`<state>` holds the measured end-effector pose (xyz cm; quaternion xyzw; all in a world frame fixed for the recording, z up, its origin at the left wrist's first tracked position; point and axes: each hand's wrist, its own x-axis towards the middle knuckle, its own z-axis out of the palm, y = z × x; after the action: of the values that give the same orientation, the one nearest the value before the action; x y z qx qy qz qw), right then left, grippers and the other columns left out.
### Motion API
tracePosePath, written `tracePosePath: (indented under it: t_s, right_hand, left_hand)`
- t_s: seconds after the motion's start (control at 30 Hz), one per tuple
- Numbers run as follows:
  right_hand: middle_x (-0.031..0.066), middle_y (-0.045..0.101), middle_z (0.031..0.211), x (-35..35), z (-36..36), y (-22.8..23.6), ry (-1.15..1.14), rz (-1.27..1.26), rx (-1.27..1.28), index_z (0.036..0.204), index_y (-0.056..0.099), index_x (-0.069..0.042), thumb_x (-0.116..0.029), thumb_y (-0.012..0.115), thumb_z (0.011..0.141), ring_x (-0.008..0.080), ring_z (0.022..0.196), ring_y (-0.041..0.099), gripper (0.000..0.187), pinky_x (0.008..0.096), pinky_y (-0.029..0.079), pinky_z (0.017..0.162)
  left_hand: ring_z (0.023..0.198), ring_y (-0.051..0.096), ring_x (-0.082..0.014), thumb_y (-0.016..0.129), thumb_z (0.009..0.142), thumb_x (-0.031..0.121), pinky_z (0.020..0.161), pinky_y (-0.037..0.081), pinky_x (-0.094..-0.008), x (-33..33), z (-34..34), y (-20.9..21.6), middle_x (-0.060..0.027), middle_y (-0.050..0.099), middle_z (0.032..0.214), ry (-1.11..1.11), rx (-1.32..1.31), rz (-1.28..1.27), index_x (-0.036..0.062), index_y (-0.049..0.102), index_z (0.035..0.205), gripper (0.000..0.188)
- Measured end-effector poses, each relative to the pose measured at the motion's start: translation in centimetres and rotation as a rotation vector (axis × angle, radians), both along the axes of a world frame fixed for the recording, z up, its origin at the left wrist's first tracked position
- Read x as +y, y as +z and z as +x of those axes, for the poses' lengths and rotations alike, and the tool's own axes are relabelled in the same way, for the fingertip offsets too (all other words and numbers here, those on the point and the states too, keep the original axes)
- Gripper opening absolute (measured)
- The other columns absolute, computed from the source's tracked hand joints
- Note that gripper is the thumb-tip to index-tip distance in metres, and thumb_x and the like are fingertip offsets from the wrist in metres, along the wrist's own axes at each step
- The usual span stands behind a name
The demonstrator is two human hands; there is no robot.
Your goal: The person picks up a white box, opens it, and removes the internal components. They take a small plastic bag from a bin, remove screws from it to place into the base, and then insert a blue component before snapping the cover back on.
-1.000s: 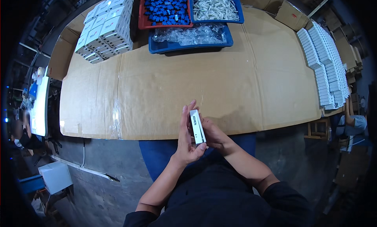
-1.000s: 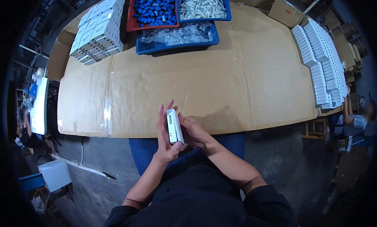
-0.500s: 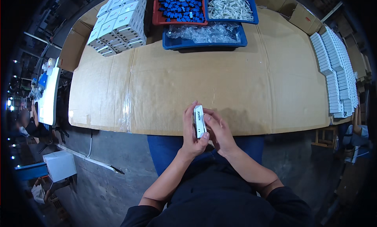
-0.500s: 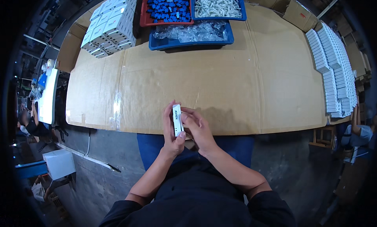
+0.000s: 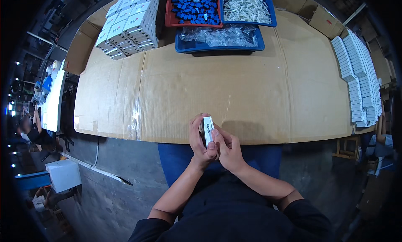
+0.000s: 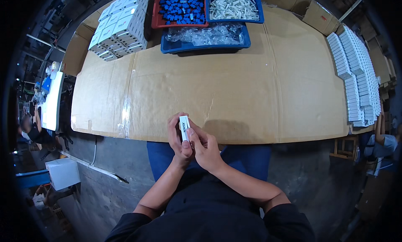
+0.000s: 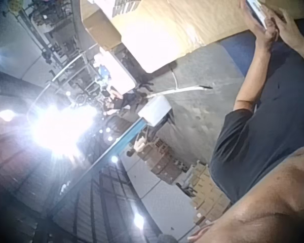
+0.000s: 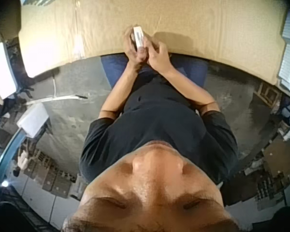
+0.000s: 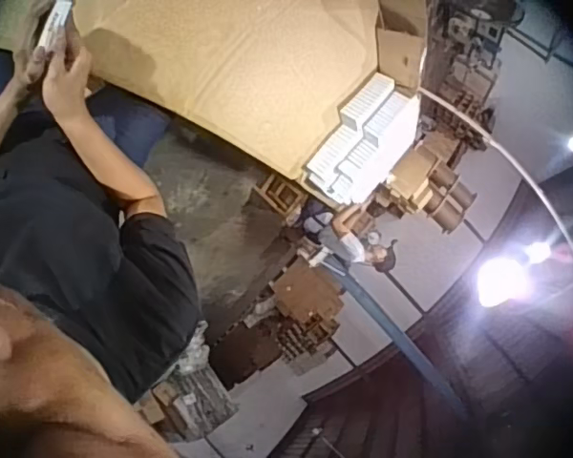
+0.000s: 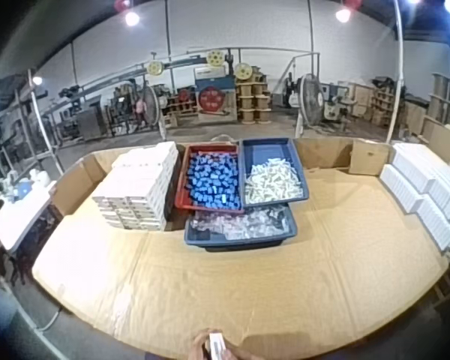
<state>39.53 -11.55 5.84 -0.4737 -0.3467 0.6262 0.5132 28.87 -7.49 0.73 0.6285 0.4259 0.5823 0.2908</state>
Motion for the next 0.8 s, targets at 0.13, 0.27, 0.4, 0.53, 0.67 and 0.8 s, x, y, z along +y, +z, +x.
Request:
tracePosePath:
  t_s: [0.13,0.27,0.4,0.53,0.67,0.8]
  right_hand:
    - [0.0101,0.068,0.129,-0.3,0.0,0.3,0.02,-0.003,-0.131,0.15,0.052,0.003,-0.028,0.049,0.113,0.0111,0.114,0.06,0.048,0.0277,0.048,0.1]
    - [0.0099,0.069,0.124,-0.3,0.5,0.0,0.077,-0.06,-0.164,0.15,0.051,0.004,-0.031,0.047,0.114,0.0114,0.111,0.06,0.051,0.028,0.048,0.097]
    - [0.0075,0.065,0.117,1.1,1.3,0.1,0.176,-0.187,-0.165,0.151,0.051,0.004,-0.034,0.046,0.114,0.0129,0.106,0.059,0.053,0.0282,0.047,0.099]
    - [0.0141,0.048,0.132,2.3,3.4,-0.6,0.234,0.006,-0.107,0.152,0.051,-0.002,-0.041,0.052,0.11,0.0243,0.124,0.052,0.058,0.0354,0.042,0.11]
    - [0.0216,0.044,0.147,2.6,5.1,0.2,0.329,0.392,-0.633,0.159,0.042,-0.007,-0.047,0.077,0.091,0.0389,0.142,0.043,0.087,0.0461,0.037,0.118]
    - [0.0223,0.037,0.16,3.1,6.5,-0.6,0.22,0.595,-0.857,0.155,0.048,-0.008,-0.045,0.083,0.085,0.0421,0.146,0.041,0.087,0.051,0.038,0.118]
  left_hand:
    - [0.109,0.06,-0.0387,0.049,0.096,0.066,0.095,0.05,-0.0479,-0.2,0.2,0.1,-0.0269,0.061,0.12,0.034,-0.031,0.022,-0.0116,0.053,0.13,0.085]
    - [0.109,0.06,-0.0385,0.049,0.096,0.066,0.096,0.05,-0.0481,-0.2,0.2,-0.4,-0.0271,0.062,0.119,0.024,-0.079,0.024,-0.0114,0.052,0.129,0.085]
    - [0.118,0.055,-0.0355,0.052,0.093,0.074,0.103,0.045,-0.0478,-0.6,0.0,-0.7,-0.027,0.052,0.136,-0.037,-0.066,-0.092,-0.0121,0.042,0.144,0.1]
    - [0.136,0.047,-0.0309,0.052,0.096,0.073,0.115,0.038,-0.0453,-0.5,-0.4,-2.0,-0.0216,0.039,0.155,-0.181,-0.147,-0.27,-0.0076,0.024,0.159,0.106]
    - [0.145,0.043,-0.0271,0.042,0.107,0.063,0.119,0.037,-0.0427,-0.1,0.0,2.1,-0.0158,0.043,0.155,-0.298,-0.524,-0.592,0.0023,0.022,0.163,0.086]
    - [0.134,0.054,-0.0233,0.031,0.112,0.055,0.112,0.046,-0.0391,-0.1,0.2,1.6,-0.0148,0.05,0.148,-0.388,-0.607,-0.834,0.0052,0.028,0.161,0.07]
